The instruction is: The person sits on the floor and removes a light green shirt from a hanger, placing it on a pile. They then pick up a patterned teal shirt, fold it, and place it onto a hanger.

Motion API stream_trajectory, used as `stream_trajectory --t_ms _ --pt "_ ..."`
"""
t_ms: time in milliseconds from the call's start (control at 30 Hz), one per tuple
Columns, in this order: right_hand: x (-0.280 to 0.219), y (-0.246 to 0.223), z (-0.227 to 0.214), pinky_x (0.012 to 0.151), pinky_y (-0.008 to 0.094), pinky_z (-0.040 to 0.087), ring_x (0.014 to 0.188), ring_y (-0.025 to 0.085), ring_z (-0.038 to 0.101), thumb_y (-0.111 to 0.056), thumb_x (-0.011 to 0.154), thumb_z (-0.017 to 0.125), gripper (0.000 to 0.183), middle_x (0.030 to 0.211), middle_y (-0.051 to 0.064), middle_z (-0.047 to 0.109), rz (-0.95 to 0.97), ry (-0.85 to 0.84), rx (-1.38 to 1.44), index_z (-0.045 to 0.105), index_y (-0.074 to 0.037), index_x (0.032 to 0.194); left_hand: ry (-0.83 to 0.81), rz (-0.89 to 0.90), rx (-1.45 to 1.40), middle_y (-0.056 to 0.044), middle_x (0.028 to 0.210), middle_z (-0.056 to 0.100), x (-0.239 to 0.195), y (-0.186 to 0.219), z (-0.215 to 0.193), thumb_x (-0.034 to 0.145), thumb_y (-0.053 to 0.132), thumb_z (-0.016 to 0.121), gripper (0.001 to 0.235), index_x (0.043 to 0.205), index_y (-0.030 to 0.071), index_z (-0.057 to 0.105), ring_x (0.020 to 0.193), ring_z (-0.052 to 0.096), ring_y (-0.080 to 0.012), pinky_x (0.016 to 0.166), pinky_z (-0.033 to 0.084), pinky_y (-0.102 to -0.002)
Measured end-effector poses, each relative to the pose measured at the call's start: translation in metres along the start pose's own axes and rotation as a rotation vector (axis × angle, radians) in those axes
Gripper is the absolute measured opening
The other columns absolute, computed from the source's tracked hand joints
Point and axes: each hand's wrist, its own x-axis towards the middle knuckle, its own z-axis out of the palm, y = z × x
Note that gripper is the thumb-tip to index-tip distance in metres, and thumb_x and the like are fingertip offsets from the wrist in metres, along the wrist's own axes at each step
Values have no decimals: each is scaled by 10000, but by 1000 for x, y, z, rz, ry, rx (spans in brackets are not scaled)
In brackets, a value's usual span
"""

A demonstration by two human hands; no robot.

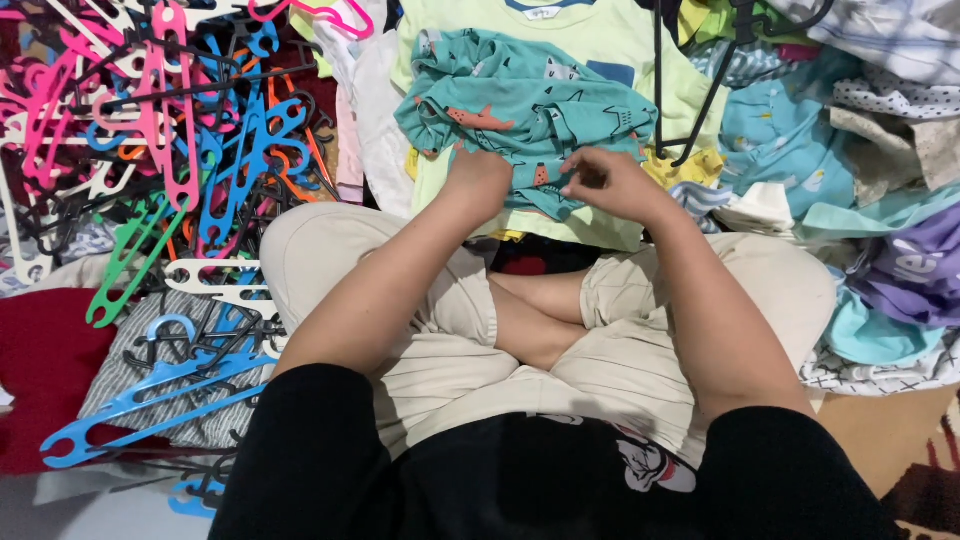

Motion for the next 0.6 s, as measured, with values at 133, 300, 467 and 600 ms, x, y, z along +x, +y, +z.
stream_trajectory --t_ms 133,300,467,600 --pt "0 11 15 940 511 480 1067 443 614 -248 738 844 590 1110 215 616 -87 -137 -318 585 -104 1247 -31 125 -194 -179 820 682 -18 19 -69 807 109 697 273 1062 15 675 803 690 -400 653 529 -536" --pt "12 58 20 932 484 484 1043 412 604 -165 735 823 521 1051 187 565 -150 -82 -310 599 -83 1198 -183 238 -676 -255 983 687 -50 60 -144 973 171 477 359 1297 21 514 934 650 -468 783 510 -561" --pt "7 49 -9 1020 405 457 1049 243 615 27 790 658 303 1015 110 664 -47 -33 134 678 -84 1071 -201 325 -761 -158 906 690 -55 65 -156 947 369 536 319 1165 136 539 889 661 -399 781 513 -540" --pt "-8 32 -39 817 336 540 852 171 682 14 749 667 270 925 73 745 139 -411 375 723 -51 1005 55 208 -649 -146 993 651 -47 46 -154 1008 317 491 387 1345 134 439 968 653 -378 843 502 -546"
